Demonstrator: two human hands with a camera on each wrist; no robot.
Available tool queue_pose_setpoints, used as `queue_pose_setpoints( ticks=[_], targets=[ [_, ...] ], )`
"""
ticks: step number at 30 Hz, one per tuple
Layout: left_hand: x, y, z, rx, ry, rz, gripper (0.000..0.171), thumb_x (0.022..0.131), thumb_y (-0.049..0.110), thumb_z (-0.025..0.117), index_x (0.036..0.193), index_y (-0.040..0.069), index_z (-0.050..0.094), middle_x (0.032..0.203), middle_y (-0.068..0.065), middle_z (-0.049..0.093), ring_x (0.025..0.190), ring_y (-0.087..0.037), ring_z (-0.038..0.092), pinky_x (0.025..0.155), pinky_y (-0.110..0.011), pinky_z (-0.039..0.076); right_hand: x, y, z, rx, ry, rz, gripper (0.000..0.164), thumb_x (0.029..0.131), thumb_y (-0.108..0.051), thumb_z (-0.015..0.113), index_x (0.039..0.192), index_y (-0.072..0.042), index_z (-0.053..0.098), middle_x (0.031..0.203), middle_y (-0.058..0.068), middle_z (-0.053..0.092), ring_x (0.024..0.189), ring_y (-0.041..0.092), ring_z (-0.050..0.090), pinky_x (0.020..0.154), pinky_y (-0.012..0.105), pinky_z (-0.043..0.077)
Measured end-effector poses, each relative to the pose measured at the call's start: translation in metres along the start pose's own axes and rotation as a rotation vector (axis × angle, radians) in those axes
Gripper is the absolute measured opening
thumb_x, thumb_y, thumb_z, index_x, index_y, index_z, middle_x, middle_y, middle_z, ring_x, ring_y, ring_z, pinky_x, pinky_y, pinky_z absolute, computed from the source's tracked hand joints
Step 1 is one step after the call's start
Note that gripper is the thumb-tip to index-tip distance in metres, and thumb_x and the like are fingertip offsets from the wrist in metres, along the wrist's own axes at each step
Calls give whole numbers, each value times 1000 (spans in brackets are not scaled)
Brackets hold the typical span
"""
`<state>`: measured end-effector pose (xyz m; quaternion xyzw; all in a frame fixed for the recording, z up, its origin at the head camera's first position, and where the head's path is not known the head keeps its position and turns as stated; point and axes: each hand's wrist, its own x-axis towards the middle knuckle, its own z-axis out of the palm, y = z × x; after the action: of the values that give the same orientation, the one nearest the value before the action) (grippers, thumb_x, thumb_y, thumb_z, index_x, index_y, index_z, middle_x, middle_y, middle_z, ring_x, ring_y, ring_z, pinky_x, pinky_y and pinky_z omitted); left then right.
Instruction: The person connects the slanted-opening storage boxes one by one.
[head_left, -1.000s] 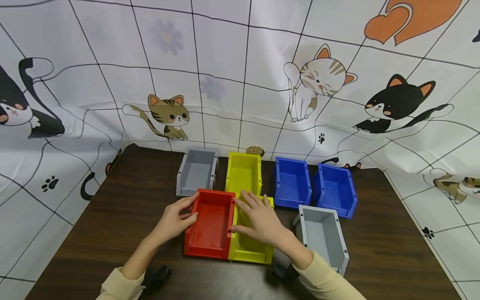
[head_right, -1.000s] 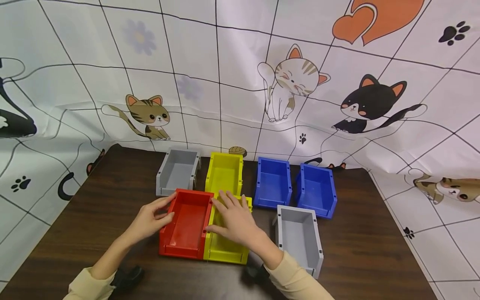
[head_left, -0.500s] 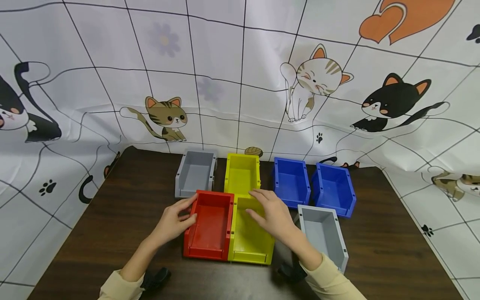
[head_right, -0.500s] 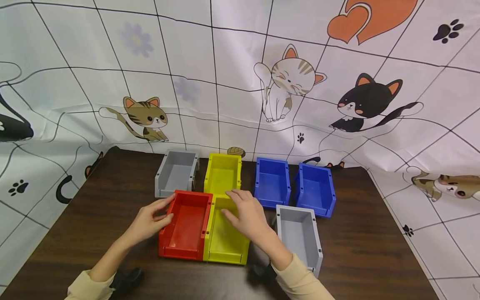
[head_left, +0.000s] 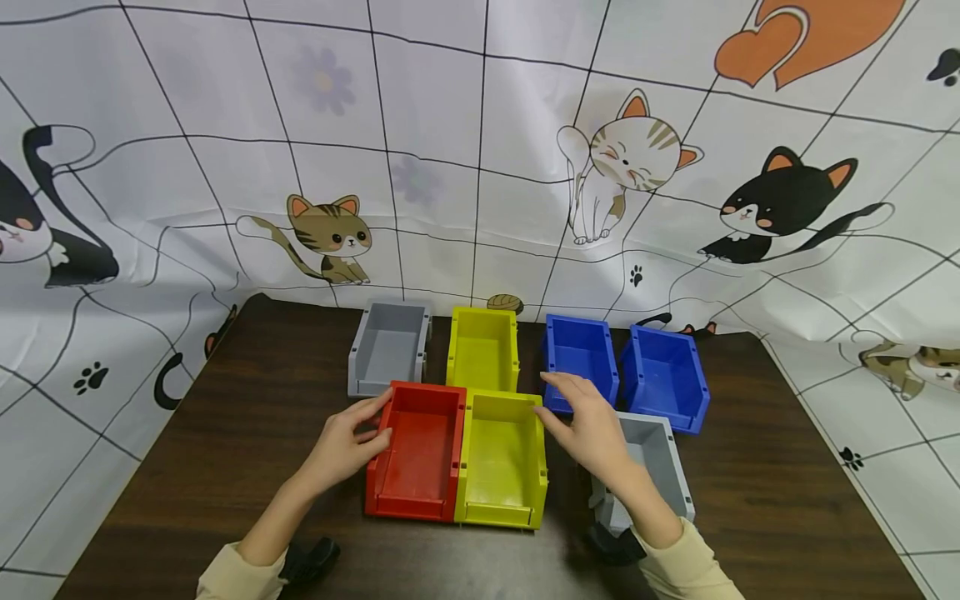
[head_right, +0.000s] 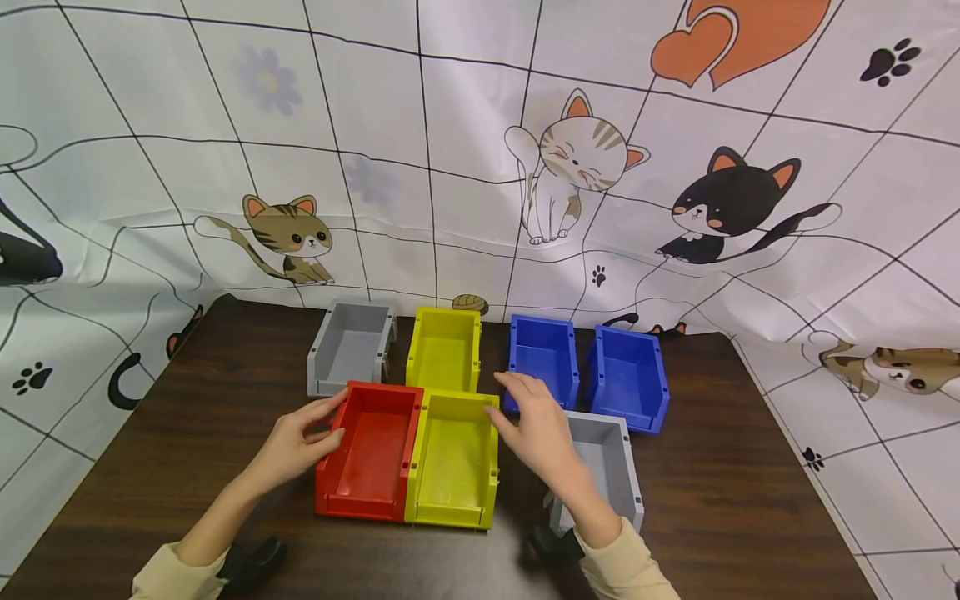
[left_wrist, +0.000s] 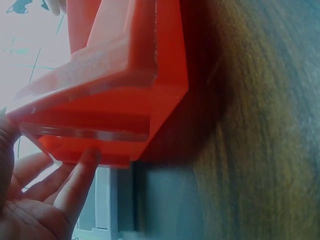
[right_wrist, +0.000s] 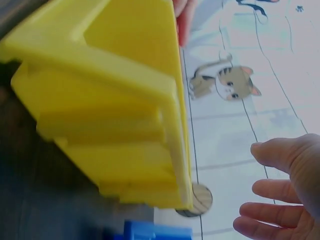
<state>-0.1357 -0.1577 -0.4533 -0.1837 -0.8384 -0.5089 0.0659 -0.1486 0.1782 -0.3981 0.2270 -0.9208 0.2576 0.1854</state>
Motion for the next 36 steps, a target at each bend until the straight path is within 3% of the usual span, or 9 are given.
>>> queue_pose_setpoints(
  ticks=[7,13,15,18,19,22,25,30,36],
  targets=[
    [0,0,-1,-11,2,1,54,80,-7,65,132,-7,49,124,-28,54,105,-38,57,74,-40,55,-10,18,-19,9,49,39,44,79,-14,75,119,0,62,117,18,62,108,35,56,86,53,48],
    [0,-1,-1,-19,-3,2,54,81,-7,65,132,-7,49,125,-29,53,105,-38,57,74,-40,54,-23,33,-33,-7,97,94,42,80,-12,74,118,2,62,116,20,62,105,37,57,81,54,49],
    [0,-1,-1,-20,-6,-1,54,81,-7,65,132,-7,49,125,-29,53,104,-38,58,74,-40,54,-28,37,-38,-16,105,116,43,80,-11,73,118,2,61,115,21,62,96,36,60,74,50,52],
    [0,-2,-2,-24,-9,-8,54,81,-7,65,132,-7,48,125,-29,53,104,-38,58,75,-40,54,-36,44,-45,-37,122,144,43,79,-11,74,118,2,62,113,22,62,67,22,58,58,38,50],
    [0,-1,-2,-25,-9,-9,54,81,-7,65,132,-7,48,125,-29,53,104,-38,58,75,-40,54,-39,46,-47,-38,127,151,43,79,-10,74,118,2,61,113,23,62,66,22,58,58,39,50],
    [0,-1,-1,-26,-9,-12,54,81,-7,66,132,-7,48,124,-29,53,104,-38,58,74,-40,54,-48,53,-53,-39,145,176,43,78,-8,74,117,4,61,112,25,62,73,27,61,66,46,52],
    [1,-1,-1,-26,-7,-17,54,80,-7,66,132,-7,49,124,-29,54,101,-37,59,74,-39,55,-55,59,-57,-54,162,207,42,77,-7,73,116,4,62,111,25,62,94,40,60,71,53,50],
    [1,-2,-1,-23,-6,-19,54,80,-7,66,132,-7,49,124,-29,54,102,-37,58,74,-39,54,-66,66,-61,-103,174,252,42,77,-8,74,116,3,62,108,24,63,89,36,61,61,47,48],
    [1,-4,-1,-5,-6,1,54,80,-8,66,131,-10,48,124,-30,53,105,-39,57,73,-40,55,-75,73,-61,-96,166,299,42,78,-7,73,116,5,61,107,28,62,92,41,60,70,54,49]
  ],
)
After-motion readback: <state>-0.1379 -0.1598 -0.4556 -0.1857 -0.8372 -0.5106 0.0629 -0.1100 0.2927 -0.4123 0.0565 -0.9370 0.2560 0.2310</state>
